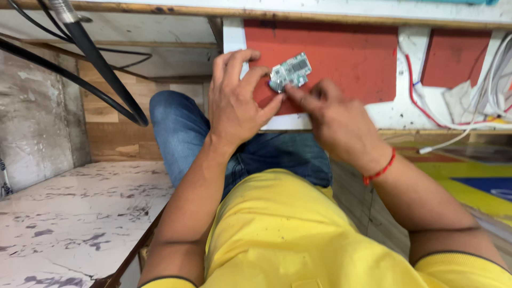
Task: The person cleans a small circuit board by hand, then uses a purple brush to scrub its surface. Finally, they use a vacuum hose to remove debris from the board.
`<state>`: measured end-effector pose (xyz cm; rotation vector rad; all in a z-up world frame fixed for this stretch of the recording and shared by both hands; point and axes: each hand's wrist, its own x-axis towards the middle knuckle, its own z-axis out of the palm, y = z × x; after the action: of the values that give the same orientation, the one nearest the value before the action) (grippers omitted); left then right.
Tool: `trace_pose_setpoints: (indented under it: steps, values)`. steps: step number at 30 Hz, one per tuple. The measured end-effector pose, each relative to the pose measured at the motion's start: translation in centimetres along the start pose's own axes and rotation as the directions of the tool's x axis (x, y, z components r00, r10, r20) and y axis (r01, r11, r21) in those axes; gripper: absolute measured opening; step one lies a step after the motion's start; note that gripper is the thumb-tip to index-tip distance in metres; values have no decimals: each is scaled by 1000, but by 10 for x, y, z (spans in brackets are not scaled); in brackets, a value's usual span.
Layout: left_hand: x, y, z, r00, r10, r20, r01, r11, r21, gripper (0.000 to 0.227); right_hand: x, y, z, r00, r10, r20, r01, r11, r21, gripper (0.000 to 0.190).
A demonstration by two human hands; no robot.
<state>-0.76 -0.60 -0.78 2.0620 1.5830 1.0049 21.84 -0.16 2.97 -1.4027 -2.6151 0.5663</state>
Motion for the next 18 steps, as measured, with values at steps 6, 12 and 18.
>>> trace_pose_setpoints:
  steps: [6,12,18]
  values:
    - [8,1,1,1000,-4,-9,4,1000,-22,44,9,-6,-12,997,23,69,-29,996,85,62]
    - [4,1,6,999,16,-29,-16,1000,1,41,-4,6,-2,992,105,-67,-105,994,5,63]
    - [3,1,6,1000,0,-19,0,1000,-2,43,0,-1,-6,970,215,-113,-220,975,-38,58]
